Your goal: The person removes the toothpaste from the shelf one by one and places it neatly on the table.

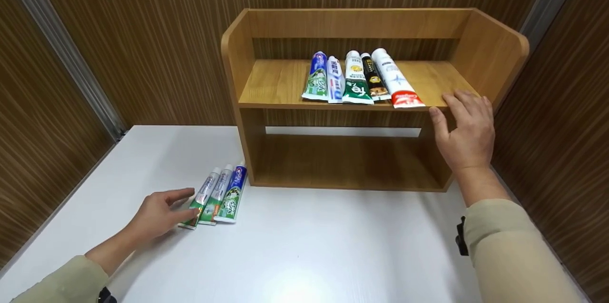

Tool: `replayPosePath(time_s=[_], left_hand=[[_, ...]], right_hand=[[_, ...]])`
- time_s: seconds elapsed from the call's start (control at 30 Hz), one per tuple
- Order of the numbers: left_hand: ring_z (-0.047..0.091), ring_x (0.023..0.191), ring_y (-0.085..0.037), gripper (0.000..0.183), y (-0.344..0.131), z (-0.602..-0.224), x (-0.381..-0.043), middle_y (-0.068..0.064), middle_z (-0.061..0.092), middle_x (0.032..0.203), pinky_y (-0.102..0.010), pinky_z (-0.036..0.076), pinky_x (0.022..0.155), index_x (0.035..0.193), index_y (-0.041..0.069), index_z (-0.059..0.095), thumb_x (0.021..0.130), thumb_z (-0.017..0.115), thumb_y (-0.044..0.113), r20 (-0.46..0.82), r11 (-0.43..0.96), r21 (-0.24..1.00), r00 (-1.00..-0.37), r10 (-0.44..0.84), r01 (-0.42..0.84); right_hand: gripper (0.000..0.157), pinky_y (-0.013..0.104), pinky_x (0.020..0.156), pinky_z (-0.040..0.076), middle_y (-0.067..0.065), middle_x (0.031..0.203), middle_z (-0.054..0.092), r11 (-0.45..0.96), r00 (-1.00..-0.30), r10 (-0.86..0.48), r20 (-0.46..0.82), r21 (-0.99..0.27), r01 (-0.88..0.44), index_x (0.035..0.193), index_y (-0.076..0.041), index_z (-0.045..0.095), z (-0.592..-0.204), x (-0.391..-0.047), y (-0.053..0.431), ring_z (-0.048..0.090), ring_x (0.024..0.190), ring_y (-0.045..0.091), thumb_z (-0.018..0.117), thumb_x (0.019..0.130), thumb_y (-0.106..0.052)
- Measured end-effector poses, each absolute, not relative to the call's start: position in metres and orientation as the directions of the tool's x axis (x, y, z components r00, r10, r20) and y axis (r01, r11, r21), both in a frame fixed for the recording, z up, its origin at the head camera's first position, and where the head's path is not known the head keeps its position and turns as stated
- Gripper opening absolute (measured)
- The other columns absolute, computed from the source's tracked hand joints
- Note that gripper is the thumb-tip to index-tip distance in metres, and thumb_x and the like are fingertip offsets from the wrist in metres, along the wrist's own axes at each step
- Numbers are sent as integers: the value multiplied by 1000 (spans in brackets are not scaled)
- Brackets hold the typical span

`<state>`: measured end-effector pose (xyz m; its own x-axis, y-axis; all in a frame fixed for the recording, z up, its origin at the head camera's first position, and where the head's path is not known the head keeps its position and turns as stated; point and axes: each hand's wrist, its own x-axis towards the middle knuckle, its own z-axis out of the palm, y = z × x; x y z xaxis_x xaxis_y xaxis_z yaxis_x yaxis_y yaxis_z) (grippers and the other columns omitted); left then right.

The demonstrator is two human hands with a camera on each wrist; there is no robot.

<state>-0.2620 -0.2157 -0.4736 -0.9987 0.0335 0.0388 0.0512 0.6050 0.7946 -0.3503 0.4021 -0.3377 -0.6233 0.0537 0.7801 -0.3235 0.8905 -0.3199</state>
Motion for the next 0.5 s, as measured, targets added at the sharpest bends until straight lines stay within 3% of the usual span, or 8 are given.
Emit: replayPosePath(time_s=[0.3, 0.5], left_hand=[[43, 135, -24, 66, -208, -447, -264, 0, 55, 139, -46, 36, 110, 137, 17, 57, 80, 79, 41, 88, 606, 789, -995, 47, 98], [46, 133, -22, 64, -199, -428, -266, 3, 57, 138, -43, 39, 108, 136, 20, 58, 80, 79, 41, 127, 622, 772, -990, 53, 132]], right_hand=[[44, 38, 120, 10, 12, 138, 55, 884, -624, 63, 779, -334, -328, 133, -13, 61, -339, -348, 403, 42, 134, 28, 60, 95, -34], [44, 37, 120, 9, 11, 140, 54, 883, -637, 65, 768, -341, -321, 134, -14, 60, -338, -349, 402, 41, 135, 27, 58, 96, -35]])
